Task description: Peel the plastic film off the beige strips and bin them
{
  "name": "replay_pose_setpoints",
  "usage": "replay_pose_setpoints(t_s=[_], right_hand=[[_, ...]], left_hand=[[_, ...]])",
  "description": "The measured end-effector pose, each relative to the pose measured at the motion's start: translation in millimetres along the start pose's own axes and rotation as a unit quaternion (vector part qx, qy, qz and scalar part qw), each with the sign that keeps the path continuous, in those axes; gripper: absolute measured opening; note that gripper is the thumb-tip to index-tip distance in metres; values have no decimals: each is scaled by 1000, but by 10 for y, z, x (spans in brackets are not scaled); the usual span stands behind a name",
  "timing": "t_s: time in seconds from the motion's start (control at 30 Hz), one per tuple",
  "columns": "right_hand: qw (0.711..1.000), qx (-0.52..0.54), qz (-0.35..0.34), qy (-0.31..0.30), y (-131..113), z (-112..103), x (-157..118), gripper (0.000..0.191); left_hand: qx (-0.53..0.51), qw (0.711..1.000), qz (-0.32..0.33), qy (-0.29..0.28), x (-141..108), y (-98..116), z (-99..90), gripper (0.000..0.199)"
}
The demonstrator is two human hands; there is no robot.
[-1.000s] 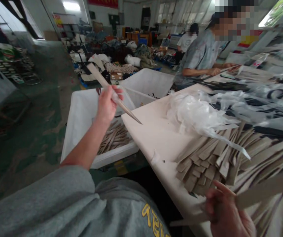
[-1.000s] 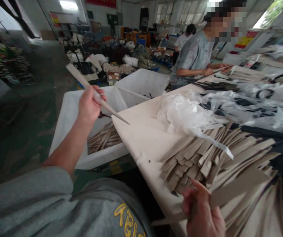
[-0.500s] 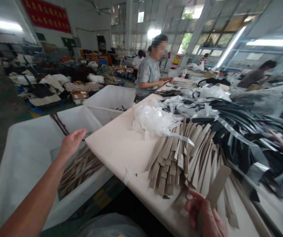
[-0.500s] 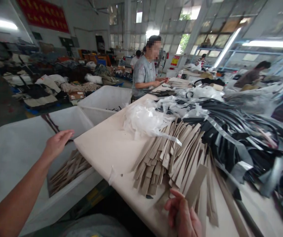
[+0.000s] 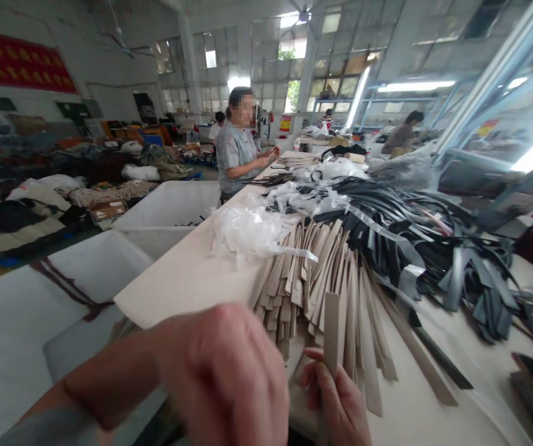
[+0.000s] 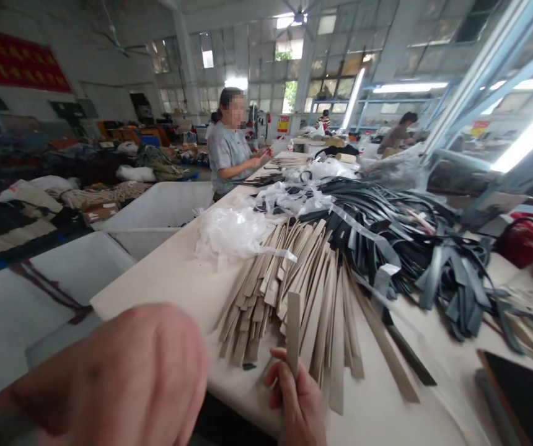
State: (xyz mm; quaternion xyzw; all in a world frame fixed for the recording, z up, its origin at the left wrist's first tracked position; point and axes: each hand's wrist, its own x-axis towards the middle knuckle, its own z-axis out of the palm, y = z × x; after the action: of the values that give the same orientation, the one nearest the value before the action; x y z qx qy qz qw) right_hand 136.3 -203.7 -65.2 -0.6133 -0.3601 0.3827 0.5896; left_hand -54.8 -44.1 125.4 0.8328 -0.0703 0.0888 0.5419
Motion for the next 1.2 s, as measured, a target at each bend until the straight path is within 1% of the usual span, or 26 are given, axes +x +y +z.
replay_pose_setpoints(t_s=[0.03, 0.07, 0.1, 0.13, 0.17, 0.2, 0.27, 0.33, 0.4, 0.47, 0.53, 0.7, 0.83, 1.03, 1.2], right_hand=[[1000, -2, -7, -6, -9, 10, -8, 49], [1000, -5, -14, -5, -23, 23, -17, 48], [1000, -5, -20, -2, -38, 38, -28, 46], [1000, -1, -25, 5, -54, 53, -38, 44], [999, 8, -28, 13, -67, 66, -47, 42], [999, 21, -29, 20, -76, 77, -54, 41], [998, 53, -26, 25, -79, 84, -61, 40], [997, 74, -26, 9, -65, 74, -61, 41], [996, 80, -31, -7, -52, 58, -57, 40], [996, 81, -34, -13, -47, 45, -54, 40], [996, 86, -36, -13, -48, 39, -52, 39], [994, 93, -45, -17, -24, 36, -43, 38], [995, 91, -43, -19, -14, 33, -38, 39], [995, 81, -55, -13, -26, 31, -42, 38], [995, 75, -64, -11, -18, 34, -41, 38]], left_hand=[[34, 998, -27, 42, 197, -130, -110, 31], [82, 990, -62, 92, 408, -287, -226, 33], [149, 973, -98, 147, 622, -471, -340, 34], [231, 945, -134, 190, 829, -672, -448, 34], [324, 911, -177, 183, 1021, -881, -546, 33], [405, 876, -211, 154, 1190, -1086, -629, 32], [469, 840, -245, 120, 1448, -1442, -743, 31], [488, 826, -263, 98, 1607, -1686, -793, 27], [503, 813, -280, 84, 1692, -1815, -806, 23], [511, 805, -291, 79, 1723, -1862, -811, 23], [510, 803, -297, 79, 1713, -1867, -819, 28], [494, 810, -310, 63, 1591, -1837, -837, 38], [476, 821, -313, 34, 1531, -1794, -843, 38], [465, 839, -283, -17, 1465, -1687, -831, 36], [469, 845, -247, -65, 1347, -1574, -806, 43]])
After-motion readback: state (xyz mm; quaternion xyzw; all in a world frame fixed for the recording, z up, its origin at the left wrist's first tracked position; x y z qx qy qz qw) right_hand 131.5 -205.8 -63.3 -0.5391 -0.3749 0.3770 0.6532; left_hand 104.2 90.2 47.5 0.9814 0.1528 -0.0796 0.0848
